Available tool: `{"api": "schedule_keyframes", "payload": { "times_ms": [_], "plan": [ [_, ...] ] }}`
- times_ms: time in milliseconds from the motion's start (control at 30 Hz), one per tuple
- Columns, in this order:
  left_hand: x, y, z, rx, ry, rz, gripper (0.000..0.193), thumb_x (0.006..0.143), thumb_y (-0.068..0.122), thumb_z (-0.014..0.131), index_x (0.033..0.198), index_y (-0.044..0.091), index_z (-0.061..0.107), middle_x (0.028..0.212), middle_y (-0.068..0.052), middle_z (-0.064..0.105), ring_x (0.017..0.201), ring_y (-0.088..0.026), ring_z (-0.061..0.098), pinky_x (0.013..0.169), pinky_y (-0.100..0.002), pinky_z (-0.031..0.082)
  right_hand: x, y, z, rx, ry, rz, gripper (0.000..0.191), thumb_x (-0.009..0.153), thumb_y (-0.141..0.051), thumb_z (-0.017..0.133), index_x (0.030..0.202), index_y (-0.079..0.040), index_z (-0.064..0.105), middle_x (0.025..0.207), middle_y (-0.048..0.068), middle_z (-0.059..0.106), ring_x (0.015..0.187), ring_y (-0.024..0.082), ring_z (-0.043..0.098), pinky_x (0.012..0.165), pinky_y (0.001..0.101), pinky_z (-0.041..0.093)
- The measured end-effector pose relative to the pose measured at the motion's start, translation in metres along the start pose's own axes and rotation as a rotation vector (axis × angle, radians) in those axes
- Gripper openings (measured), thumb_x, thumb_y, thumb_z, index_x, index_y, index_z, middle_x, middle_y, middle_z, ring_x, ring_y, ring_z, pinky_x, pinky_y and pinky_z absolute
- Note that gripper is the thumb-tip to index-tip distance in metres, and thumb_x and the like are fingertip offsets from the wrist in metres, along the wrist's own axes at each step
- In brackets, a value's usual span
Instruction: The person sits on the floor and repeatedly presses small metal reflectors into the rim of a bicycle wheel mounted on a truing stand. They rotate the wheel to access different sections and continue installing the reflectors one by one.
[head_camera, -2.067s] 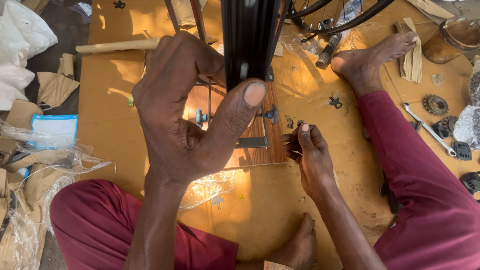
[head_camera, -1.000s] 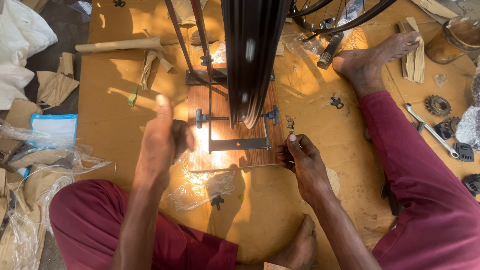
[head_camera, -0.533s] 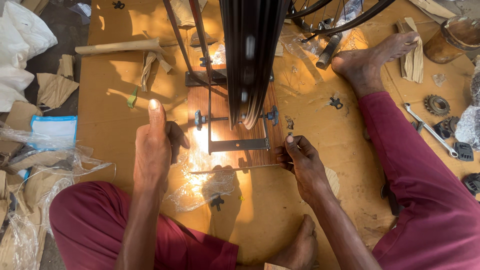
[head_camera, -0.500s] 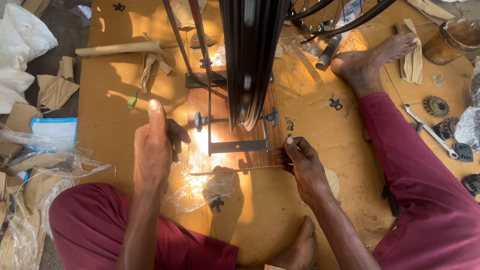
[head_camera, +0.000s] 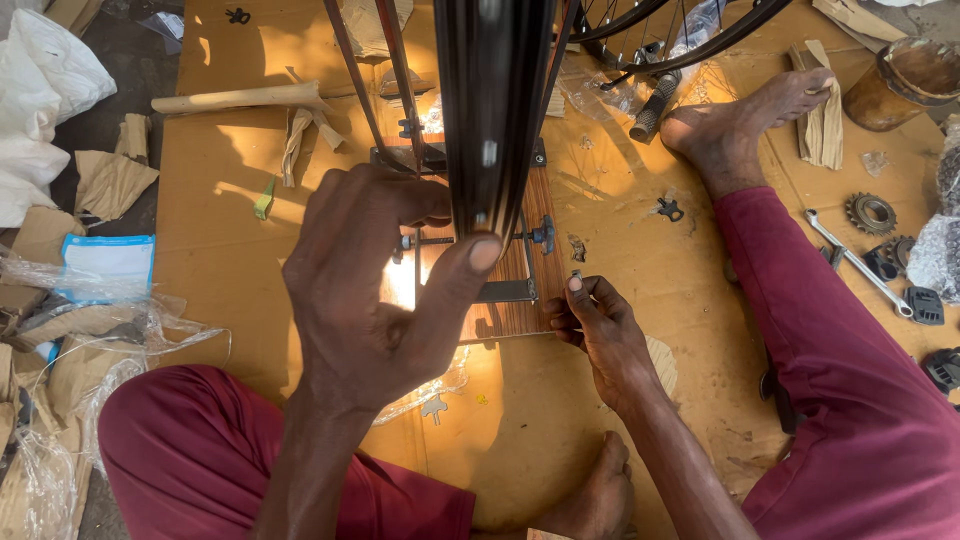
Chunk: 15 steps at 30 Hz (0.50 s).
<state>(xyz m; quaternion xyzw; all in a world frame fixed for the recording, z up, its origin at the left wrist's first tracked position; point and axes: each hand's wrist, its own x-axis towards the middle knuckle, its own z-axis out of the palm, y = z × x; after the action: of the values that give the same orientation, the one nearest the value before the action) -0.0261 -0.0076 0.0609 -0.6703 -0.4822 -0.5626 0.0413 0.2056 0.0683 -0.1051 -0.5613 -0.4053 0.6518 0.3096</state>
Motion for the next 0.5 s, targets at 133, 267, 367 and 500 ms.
{"api": "schedule_keyframes", "payload": {
  "times_ms": [133,267,367,500],
  "plan": [
    [-0.002,-0.002,0.006,0.129,-0.075,-0.077,0.031,0.103,0.025,0.074,0.084,0.003,0.063,0.079,-0.007,0.059,0.072,-0.021,0.049,0.071,-0.037,0.035,0.001,0.001,0.000,0.000,-0.002,-0.004,0.035,0.096,-0.046,0.062,0.095,-0.011,0.060,0.088,0.005,0.070,0.080,0.014,0.062,0.079,0.0336,0.053],
    [-0.009,-0.007,0.009,0.157,-0.151,-0.084,0.028,0.103,0.024,0.071,0.083,0.005,0.065,0.076,-0.004,0.058,0.070,-0.020,0.046,0.071,-0.038,0.031,0.001,0.001,0.000,-0.013,0.010,0.003,0.036,0.096,-0.046,0.062,0.093,-0.010,0.061,0.088,0.005,0.070,0.081,0.014,0.062,0.080,0.0339,0.054],
    [-0.009,-0.007,0.010,0.101,-0.101,-0.115,0.031,0.103,0.028,0.070,0.083,0.005,0.064,0.078,-0.004,0.060,0.073,-0.019,0.048,0.074,-0.038,0.033,0.000,0.002,0.000,-0.020,0.007,0.018,0.034,0.097,-0.046,0.061,0.092,-0.012,0.060,0.089,0.004,0.071,0.082,0.013,0.061,0.081,0.0330,0.053],
    [0.000,0.000,0.010,-0.189,0.059,-0.160,0.036,0.109,0.038,0.062,0.096,0.005,0.064,0.093,-0.005,0.065,0.087,-0.015,0.059,0.079,-0.030,0.046,0.000,0.002,-0.001,-0.011,-0.007,-0.048,0.032,0.098,-0.042,0.063,0.090,-0.010,0.061,0.088,0.000,0.064,0.084,0.011,0.057,0.081,0.0323,0.052]
  ]
}}
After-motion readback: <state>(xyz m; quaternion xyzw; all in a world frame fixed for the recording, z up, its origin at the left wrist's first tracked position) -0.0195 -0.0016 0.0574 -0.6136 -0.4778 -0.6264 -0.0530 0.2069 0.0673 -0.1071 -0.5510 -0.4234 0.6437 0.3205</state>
